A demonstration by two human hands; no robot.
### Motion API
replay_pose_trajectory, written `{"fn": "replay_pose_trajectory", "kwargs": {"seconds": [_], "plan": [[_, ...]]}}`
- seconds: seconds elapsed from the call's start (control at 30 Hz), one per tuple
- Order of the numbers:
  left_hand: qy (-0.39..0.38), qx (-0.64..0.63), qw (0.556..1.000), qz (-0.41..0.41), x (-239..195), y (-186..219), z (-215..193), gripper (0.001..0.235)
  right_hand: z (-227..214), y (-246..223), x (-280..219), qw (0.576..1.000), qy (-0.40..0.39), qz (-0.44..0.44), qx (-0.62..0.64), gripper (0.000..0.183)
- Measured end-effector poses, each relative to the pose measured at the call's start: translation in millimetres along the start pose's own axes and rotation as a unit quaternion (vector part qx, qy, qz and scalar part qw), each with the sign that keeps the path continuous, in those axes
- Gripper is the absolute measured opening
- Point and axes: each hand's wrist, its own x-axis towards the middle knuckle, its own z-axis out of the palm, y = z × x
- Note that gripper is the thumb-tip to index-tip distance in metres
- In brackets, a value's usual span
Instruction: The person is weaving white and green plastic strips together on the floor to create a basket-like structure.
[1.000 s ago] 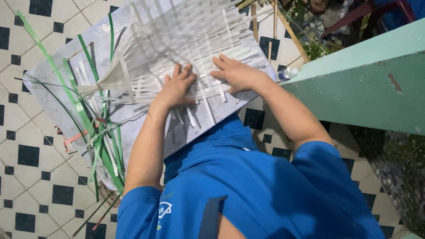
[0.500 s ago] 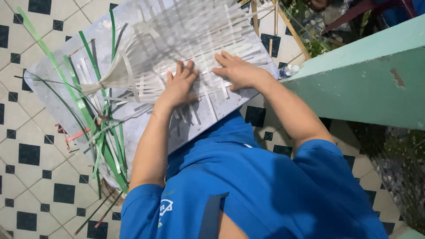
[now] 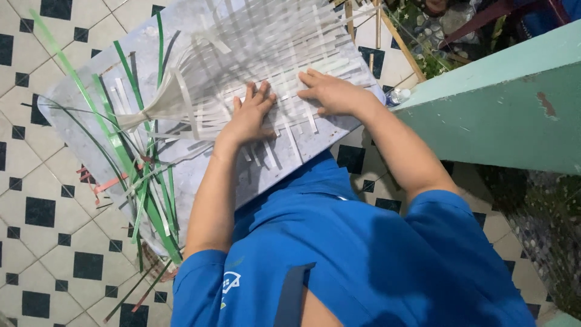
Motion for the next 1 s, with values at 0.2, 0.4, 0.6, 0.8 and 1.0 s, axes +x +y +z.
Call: {"fn": "replay_pose_trajectory", "kwargs": {"seconds": [0.2,0.4,0.6,0.8,1.0], "plan": [[0.001,0.007,1.000,0.001,-1.5,4.6,0.3,0.098,8.9,6.9,5.6,1.000,0.014,0.003,0.014,0.067],[0.004,-0.007,1.000,0.008,-0.3,-2.9,5.9,0.101,-1.2,-1.3,-2.9,0.999,0.021,-0.002,0.025,0.072],[0.017,-0.071,0.997,0.018,-1.3,-9.0,6.1,0.083,4.8,-1.5,-8.3,0.996,0.052,0.011,0.067,0.066],[0.034,-0.015,0.999,-0.020,-1.4,3.2,11.9,0.081,13.8,9.4,-3.4,0.995,0.067,-0.017,0.073,0.068],[0.043,-0.022,0.998,-0.028,-2.2,4.3,13.1,0.079,61.2,6.6,20.2,0.972,0.208,0.020,0.107,0.083]]}}
